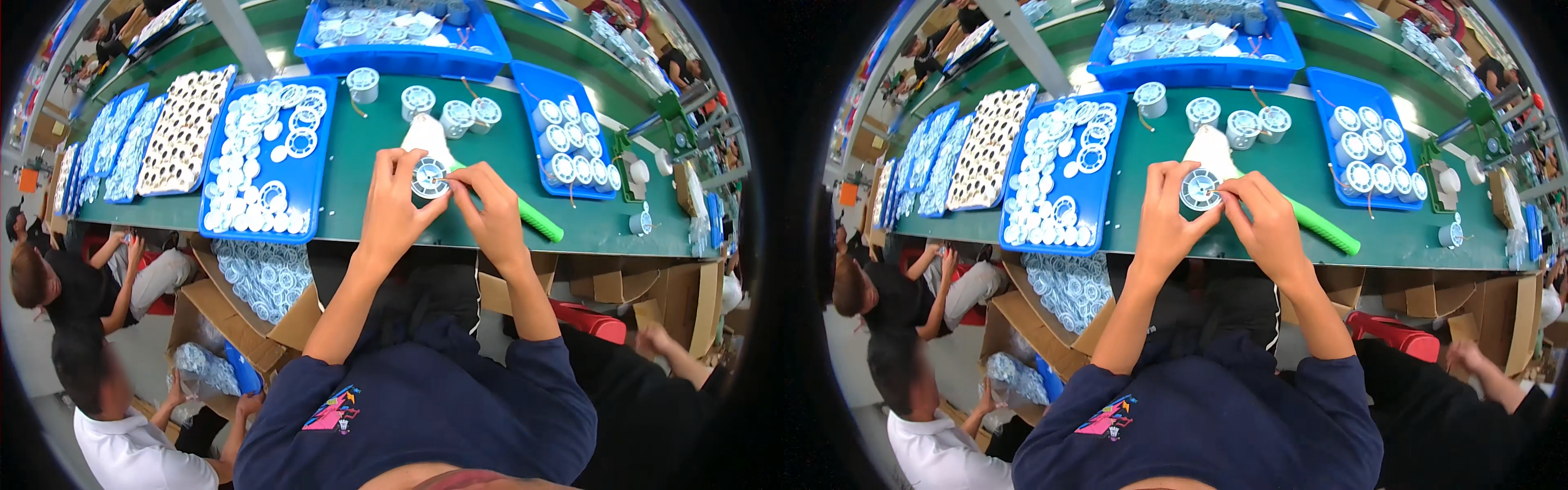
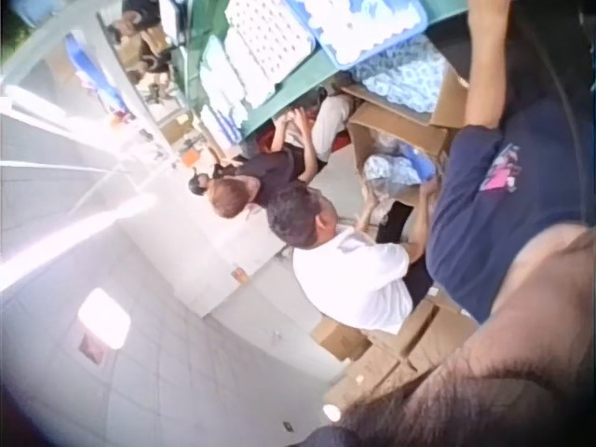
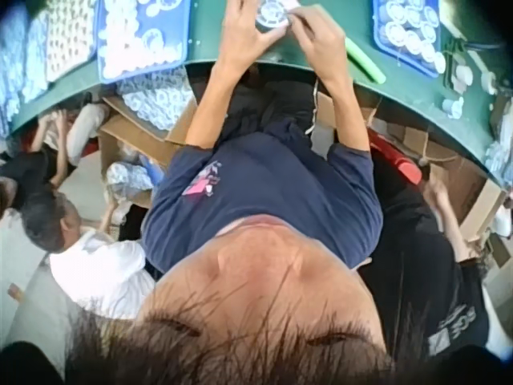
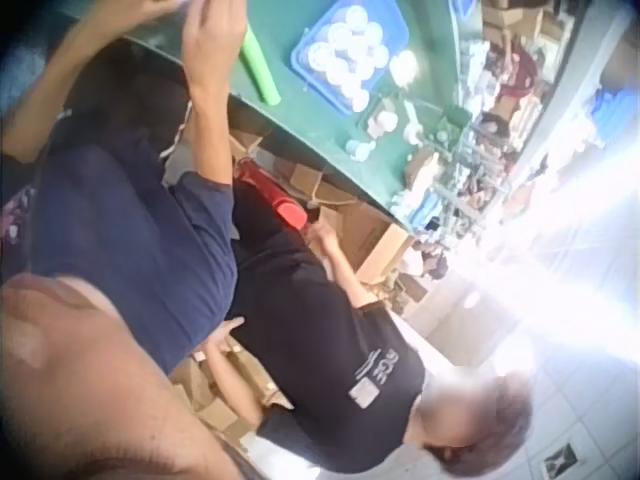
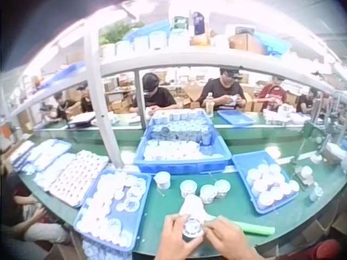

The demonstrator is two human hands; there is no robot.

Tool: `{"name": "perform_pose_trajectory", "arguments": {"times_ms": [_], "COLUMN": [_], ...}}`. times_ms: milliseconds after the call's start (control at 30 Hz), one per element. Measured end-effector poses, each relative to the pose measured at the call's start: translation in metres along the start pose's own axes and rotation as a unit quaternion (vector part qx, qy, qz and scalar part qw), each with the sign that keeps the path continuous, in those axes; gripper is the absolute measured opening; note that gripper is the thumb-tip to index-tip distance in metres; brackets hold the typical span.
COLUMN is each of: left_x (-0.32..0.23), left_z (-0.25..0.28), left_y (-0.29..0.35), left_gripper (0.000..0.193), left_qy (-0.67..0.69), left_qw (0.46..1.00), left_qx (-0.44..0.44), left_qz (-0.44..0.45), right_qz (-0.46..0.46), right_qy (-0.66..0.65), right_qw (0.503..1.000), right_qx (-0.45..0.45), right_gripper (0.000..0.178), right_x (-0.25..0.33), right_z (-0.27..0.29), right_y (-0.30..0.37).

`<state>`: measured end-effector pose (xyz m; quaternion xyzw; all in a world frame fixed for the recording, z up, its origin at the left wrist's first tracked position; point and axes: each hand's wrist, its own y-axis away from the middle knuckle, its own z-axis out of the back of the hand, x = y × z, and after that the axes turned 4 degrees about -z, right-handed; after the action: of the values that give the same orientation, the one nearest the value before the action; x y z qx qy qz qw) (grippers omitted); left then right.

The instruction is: Assembling electronic components by hand and using a rubber mallet to secure housings on a production line.

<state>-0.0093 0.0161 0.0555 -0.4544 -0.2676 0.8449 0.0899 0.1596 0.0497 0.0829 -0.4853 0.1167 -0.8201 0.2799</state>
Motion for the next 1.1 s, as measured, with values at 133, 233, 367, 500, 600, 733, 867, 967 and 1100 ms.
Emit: {"name": "perform_pose_trajectory", "arguments": {"times_ms": [133,233,367,500,600,733,867,967,1100], "left_x": [0.012,0.024,0.033,0.034,0.038,0.045,0.043,0.045,0.045], "left_z": [0.017,0.027,0.041,0.035,0.028,0.022,0.020,0.020,0.024], "left_y": [0.019,0.035,0.049,0.056,0.058,0.063,0.063,0.062,0.069], "left_gripper": [0.061,0.060,0.060,0.063,0.063,0.070,0.071,0.066,0.065], "left_qy": [-0.018,-0.015,-0.062,-0.101,-0.081,-0.015,-0.040,-0.060,-0.063], "left_qw": [0.996,0.989,0.983,0.982,0.974,0.982,0.986,0.988,0.986], "left_qx": [-0.078,-0.109,-0.144,-0.136,-0.193,-0.168,-0.146,-0.129,-0.116], "left_qz": [0.028,0.095,0.100,0.084,0.083,0.081,0.072,0.066,0.105], "right_qz": [0.052,0.100,0.145,0.172,0.178,0.181,0.166,0.211,0.279], "right_qy": [0.026,0.056,0.118,0.209,0.232,0.242,0.239,0.204,0.172], "right_qw": [0.998,0.991,0.978,0.957,0.949,0.944,0.944,0.951,0.917], "right_qx": [0.015,0.069,0.088,0.101,0.119,0.134,0.158,0.097,0.229], "right_gripper": [0.012,0.013,0.016,0.016,0.014,0.013,0.014,0.016,0.030], "right_x": [0.004,0.000,0.007,-0.001,-0.004,-0.015,-0.020,0.001,0.040], "right_z": [-0.026,-0.048,-0.062,-0.070,-0.068,-0.071,-0.083,-0.100,-0.142], "right_y": [-0.005,-0.008,-0.013,-0.027,-0.041,-0.061,-0.080,-0.092,-0.095]}}
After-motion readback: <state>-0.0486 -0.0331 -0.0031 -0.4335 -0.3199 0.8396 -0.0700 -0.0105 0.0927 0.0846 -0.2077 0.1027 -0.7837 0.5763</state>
